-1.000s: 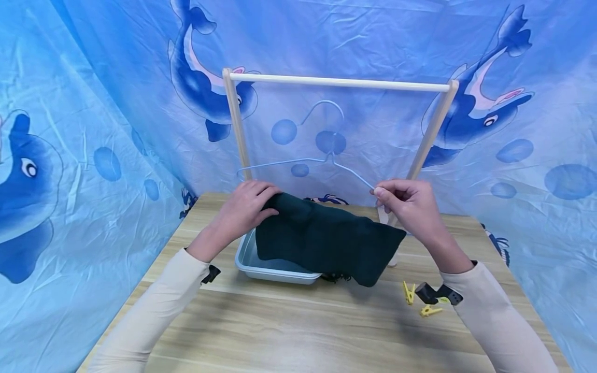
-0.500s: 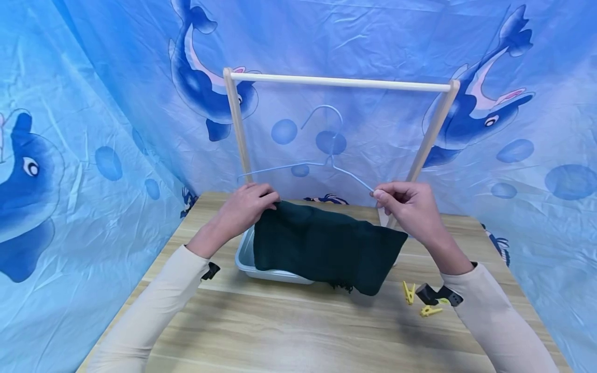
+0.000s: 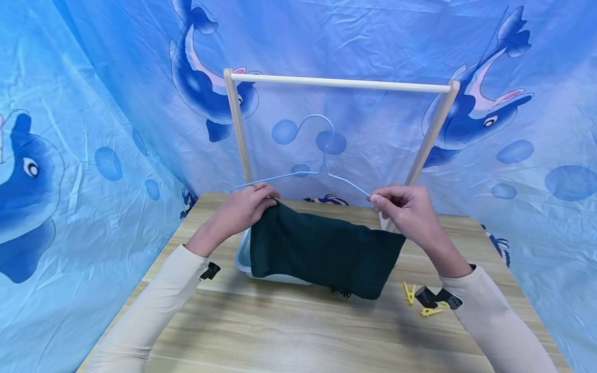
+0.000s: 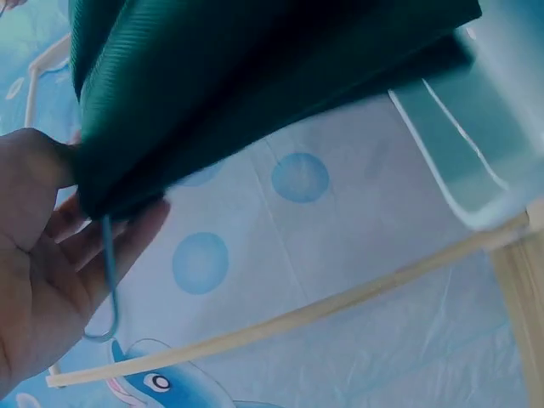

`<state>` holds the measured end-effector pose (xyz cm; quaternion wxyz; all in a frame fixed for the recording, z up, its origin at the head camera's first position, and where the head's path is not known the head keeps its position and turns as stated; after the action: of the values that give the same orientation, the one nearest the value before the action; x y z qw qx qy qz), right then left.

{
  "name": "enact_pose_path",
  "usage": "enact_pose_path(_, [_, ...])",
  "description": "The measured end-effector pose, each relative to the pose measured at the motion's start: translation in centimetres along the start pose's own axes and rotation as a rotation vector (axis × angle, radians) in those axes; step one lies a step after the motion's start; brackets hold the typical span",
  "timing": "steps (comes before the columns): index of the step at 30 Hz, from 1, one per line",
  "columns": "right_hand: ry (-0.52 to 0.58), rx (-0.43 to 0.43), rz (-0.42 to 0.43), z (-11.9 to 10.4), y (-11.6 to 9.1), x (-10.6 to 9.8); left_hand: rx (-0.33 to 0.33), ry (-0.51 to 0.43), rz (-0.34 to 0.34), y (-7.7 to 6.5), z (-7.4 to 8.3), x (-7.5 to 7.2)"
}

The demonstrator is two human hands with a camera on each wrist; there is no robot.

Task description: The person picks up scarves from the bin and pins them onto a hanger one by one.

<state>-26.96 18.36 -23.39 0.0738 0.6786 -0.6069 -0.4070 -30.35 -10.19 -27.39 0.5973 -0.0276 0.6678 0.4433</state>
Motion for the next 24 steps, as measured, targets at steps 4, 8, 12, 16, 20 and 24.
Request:
enact_pose_path(4, [0.002, 0.005, 0.003, -0.1, 0.0, 0.0, -0.012, -0.019, -0.042, -0.1, -0.1, 0.3])
enact_pose_path(8, [0.001, 0.011, 0.021, -0.3, 0.0, -0.4, 0.012, -0.022, -0.112, -0.5, 0.1, 1.0])
enact_pose_path(12, [-0.013, 0.012, 0.023, -0.3, 0.2, -0.5, 0.063, -0.019, -0.139, -0.7, 0.3, 1.4])
enact_pose_path(16, [-0.024, 0.022, 0.006, 0.1, 0.4, -0.3, 0.07, -0.032, -0.141, -0.8, 0.3, 1.5])
enact_pose_path(20, [-0.013, 0.032, -0.009, 0.6, 0.7, -0.2, 0.052, -0.043, -0.122, -1.1, 0.6, 1.2])
enact_pose_path(24, [-0.004, 0.024, -0.022, 0.6, 0.9, -0.1, 0.094, -0.101, -0.03, -1.5, 1.9, -0.1])
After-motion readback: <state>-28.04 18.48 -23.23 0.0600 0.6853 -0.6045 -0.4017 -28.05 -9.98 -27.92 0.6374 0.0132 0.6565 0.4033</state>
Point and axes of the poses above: each hand's wrist, its own y-axis towards the middle knuckle, its own x-axis out of the palm, z = x × y, the point moved 10 cm from there along y, towards the middle knuckle, and after that the axes turned 2 degrees about -y, right-handed, at the moved point
